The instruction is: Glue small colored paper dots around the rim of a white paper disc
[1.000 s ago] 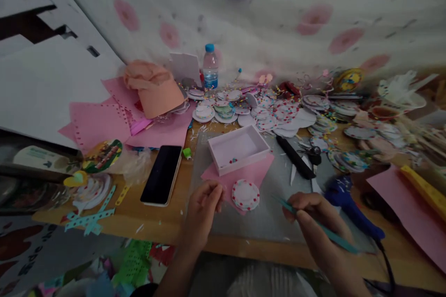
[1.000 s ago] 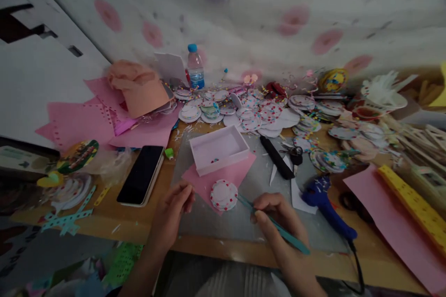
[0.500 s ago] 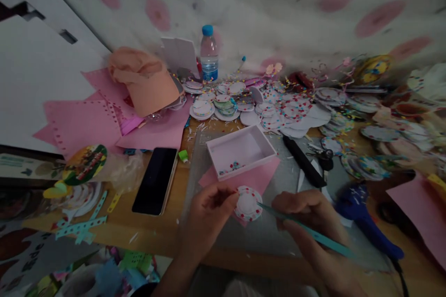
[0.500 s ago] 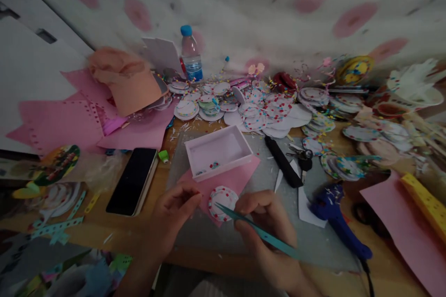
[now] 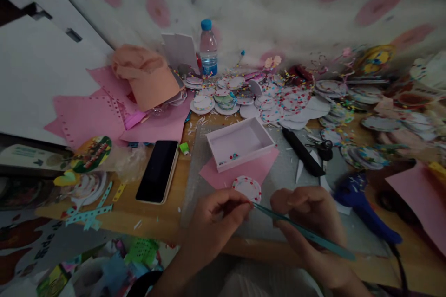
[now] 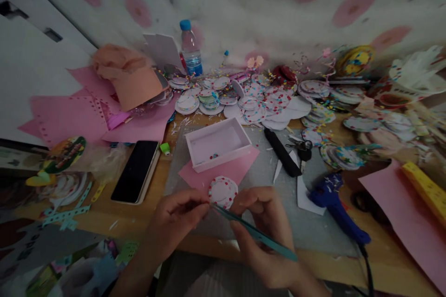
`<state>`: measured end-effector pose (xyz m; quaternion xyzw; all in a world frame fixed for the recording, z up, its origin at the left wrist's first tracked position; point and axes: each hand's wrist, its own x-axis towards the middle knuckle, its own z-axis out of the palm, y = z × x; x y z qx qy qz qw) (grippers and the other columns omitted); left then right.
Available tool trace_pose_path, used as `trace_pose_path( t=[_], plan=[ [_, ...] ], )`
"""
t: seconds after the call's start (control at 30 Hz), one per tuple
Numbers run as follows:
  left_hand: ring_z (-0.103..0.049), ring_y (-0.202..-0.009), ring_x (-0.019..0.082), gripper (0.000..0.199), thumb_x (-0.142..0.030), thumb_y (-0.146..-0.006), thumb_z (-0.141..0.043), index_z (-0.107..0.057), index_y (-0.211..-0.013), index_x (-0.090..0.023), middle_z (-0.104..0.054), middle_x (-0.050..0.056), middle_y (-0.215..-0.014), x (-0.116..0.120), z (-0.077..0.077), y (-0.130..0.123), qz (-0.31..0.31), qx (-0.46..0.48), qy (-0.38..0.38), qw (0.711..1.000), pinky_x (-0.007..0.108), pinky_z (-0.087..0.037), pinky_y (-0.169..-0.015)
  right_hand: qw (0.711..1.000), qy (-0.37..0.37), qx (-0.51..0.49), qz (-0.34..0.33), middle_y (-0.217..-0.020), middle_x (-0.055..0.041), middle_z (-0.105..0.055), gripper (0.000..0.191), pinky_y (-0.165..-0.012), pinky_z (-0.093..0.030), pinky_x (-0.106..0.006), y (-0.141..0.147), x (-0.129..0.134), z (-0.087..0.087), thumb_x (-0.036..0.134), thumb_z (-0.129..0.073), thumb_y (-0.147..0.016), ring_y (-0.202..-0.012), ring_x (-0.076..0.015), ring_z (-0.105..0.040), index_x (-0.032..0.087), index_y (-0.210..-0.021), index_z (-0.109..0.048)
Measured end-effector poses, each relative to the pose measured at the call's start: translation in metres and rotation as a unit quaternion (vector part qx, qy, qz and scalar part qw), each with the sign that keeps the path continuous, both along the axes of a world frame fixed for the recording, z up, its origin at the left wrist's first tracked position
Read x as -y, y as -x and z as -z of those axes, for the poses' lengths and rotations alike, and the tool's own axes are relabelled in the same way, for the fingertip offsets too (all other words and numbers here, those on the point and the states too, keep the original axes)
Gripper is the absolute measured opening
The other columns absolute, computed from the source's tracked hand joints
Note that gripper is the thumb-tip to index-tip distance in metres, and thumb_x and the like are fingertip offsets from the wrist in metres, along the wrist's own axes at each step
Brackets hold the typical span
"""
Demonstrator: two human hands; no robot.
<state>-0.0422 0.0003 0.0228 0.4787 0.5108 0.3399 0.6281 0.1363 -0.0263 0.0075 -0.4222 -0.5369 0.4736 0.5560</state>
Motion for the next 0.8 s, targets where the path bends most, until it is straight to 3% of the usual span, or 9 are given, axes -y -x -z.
trace_pose_path(
  t=[0.2, 0.53, 0.57, 0.63, 0.7, 0.77, 0.8],
  plan=[
    [-0.057, -0.062, 0.010, 0.010, -0.026, -0.079, -0.065, -0.072, -0.079, -0.019, -0.067, 0.000, -0.066, 0.009, -0.009, -0.004, 0.010, -0.020, 0.008, 1.000, 0.018, -0.043, -0.058, 1.000, -0.011, -0.001, -0.011, -0.080, 0.0000, -0.050, 0.021, -0.058, -0.043, -0.025, -0.004, 0.010, -0.002, 0.011, -0.052, -0.085, -0.070, -0.0133, -0.050, 0.026, -0.098, -0.045],
    [-0.056, -0.056, 0.010, 0.016, -0.031, -0.080, -0.063, -0.072, -0.079, -0.017, -0.067, 0.001, -0.065, 0.017, -0.003, -0.003, 0.038, -0.021, -0.006, 0.999, 0.018, -0.042, -0.052, 0.998, 0.016, -0.057, 0.011, -0.073, 0.0018, -0.052, 0.017, -0.053, -0.039, -0.021, -0.008, 0.019, 0.008, 0.018, -0.060, -0.083, -0.065, -0.0119, -0.049, 0.026, -0.090, -0.047],
    [-0.055, -0.055, 0.010, 0.019, -0.033, -0.081, -0.062, -0.072, -0.079, -0.017, -0.067, 0.001, -0.065, 0.018, -0.002, 0.002, 0.021, -0.036, -0.020, 0.999, 0.018, -0.042, -0.051, 0.997, 0.022, -0.071, 0.026, -0.070, 0.0022, -0.052, 0.017, -0.052, -0.038, -0.020, -0.009, 0.019, 0.009, 0.019, -0.062, -0.082, -0.063, -0.0118, -0.048, 0.025, -0.089, -0.048],
    [-0.055, -0.055, 0.011, 0.022, -0.036, -0.083, -0.060, -0.071, -0.081, -0.016, -0.066, 0.002, -0.067, 0.018, 0.001, 0.022, -0.075, -0.086, -0.078, 0.990, 0.020, -0.044, -0.052, 0.992, 0.035, -0.099, 0.068, -0.067, 0.0025, -0.053, 0.019, -0.052, -0.039, -0.021, -0.013, 0.016, 0.011, 0.022, -0.067, -0.078, -0.062, -0.0120, -0.048, 0.025, -0.088, -0.050],
    [-0.059, -0.064, 0.013, 0.021, -0.035, -0.084, -0.058, -0.068, -0.088, -0.017, -0.066, 0.002, -0.075, 0.015, 0.005, 0.055, -0.280, -0.168, -0.185, 0.927, 0.023, -0.048, -0.061, 0.985, 0.046, -0.126, 0.109, -0.064, 0.0026, -0.055, 0.024, -0.056, -0.042, -0.023, -0.020, 0.011, 0.013, 0.024, -0.072, -0.073, -0.063, -0.0131, -0.049, 0.025, -0.087, -0.052],
    [-0.060, -0.084, 0.017, 0.023, -0.032, -0.080, -0.063, -0.062, -0.096, -0.017, -0.063, 0.004, -0.094, 0.006, 0.011, 0.098, -0.434, -0.250, -0.297, 0.813, 0.029, -0.049, -0.078, 0.978, 0.047, -0.153, 0.135, -0.060, 0.0031, -0.057, 0.029, -0.060, -0.044, -0.025, -0.029, 0.003, 0.017, 0.025, -0.075, -0.069, -0.062, -0.0135, -0.049, 0.025, -0.089, -0.054],
    [-0.058, -0.091, 0.019, 0.034, -0.032, -0.076, -0.067, -0.057, -0.104, -0.016, -0.059, 0.005, -0.102, -0.001, 0.014, 0.121, -0.477, -0.283, -0.334, 0.762, 0.033, -0.048, -0.083, 0.975, 0.047, -0.166, 0.143, -0.057, 0.0037, -0.057, 0.031, -0.061, -0.044, -0.025, -0.033, 0.000, 0.019, 0.025, -0.076, -0.068, -0.060, -0.0132, -0.049, 0.025, -0.090, -0.054]
  ],
)
